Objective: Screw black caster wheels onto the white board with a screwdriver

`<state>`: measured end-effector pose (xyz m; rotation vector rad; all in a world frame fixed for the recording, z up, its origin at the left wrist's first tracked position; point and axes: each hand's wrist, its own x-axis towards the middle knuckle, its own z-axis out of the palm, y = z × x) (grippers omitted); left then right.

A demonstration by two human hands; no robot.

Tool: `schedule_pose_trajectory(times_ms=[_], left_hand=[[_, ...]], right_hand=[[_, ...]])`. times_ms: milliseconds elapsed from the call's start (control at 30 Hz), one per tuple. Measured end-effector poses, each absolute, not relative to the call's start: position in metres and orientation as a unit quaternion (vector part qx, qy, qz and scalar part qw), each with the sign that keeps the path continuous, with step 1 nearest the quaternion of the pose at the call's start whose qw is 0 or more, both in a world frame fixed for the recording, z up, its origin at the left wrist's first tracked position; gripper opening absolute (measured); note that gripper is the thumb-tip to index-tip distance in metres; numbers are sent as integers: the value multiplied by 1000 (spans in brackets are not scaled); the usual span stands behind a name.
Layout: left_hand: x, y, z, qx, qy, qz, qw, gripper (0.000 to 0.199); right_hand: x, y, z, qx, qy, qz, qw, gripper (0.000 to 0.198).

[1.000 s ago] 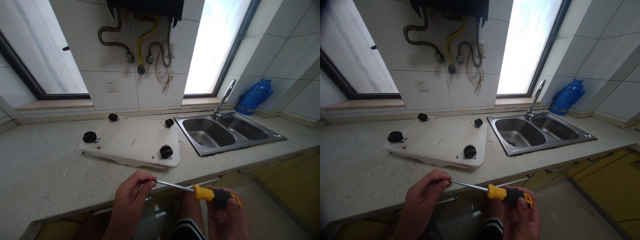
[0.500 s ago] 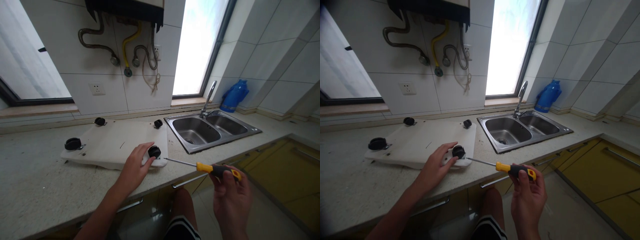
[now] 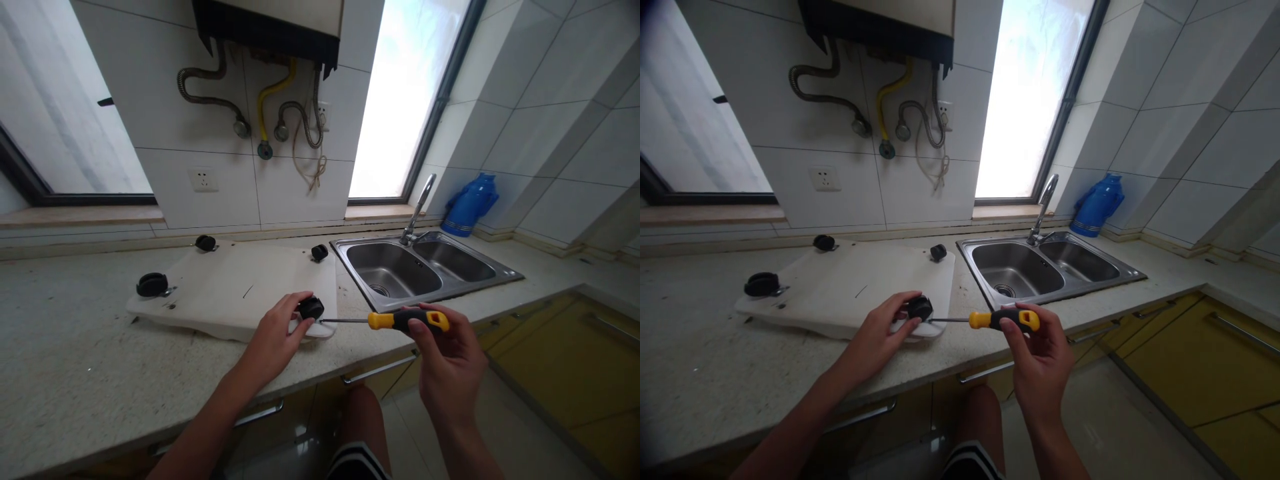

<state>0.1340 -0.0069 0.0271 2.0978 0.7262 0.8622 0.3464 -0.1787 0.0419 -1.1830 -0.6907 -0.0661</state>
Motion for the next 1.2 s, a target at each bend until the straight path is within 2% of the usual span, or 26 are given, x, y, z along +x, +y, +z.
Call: schedule_pose_trajectory(times_ms=[467, 733, 967, 1067, 1200], left_hand=[[134, -4, 25, 828, 277, 317, 371, 39], [135, -6, 26, 835, 282, 312, 354, 42], [138, -2, 25, 863, 267, 273, 332, 56], [139, -1, 27, 869, 273, 254, 326, 55], [143, -1, 29, 876, 281, 253, 301, 53]], right_hand=[[342, -165, 71, -557, -415, -32, 718, 33], [338, -131, 116, -580, -536, 20, 614, 42], [332, -111, 140, -567, -648, -48, 505, 35], [331, -113, 147, -558, -687, -68, 461, 24], [332, -112, 149, -552, -706, -99, 433, 28]])
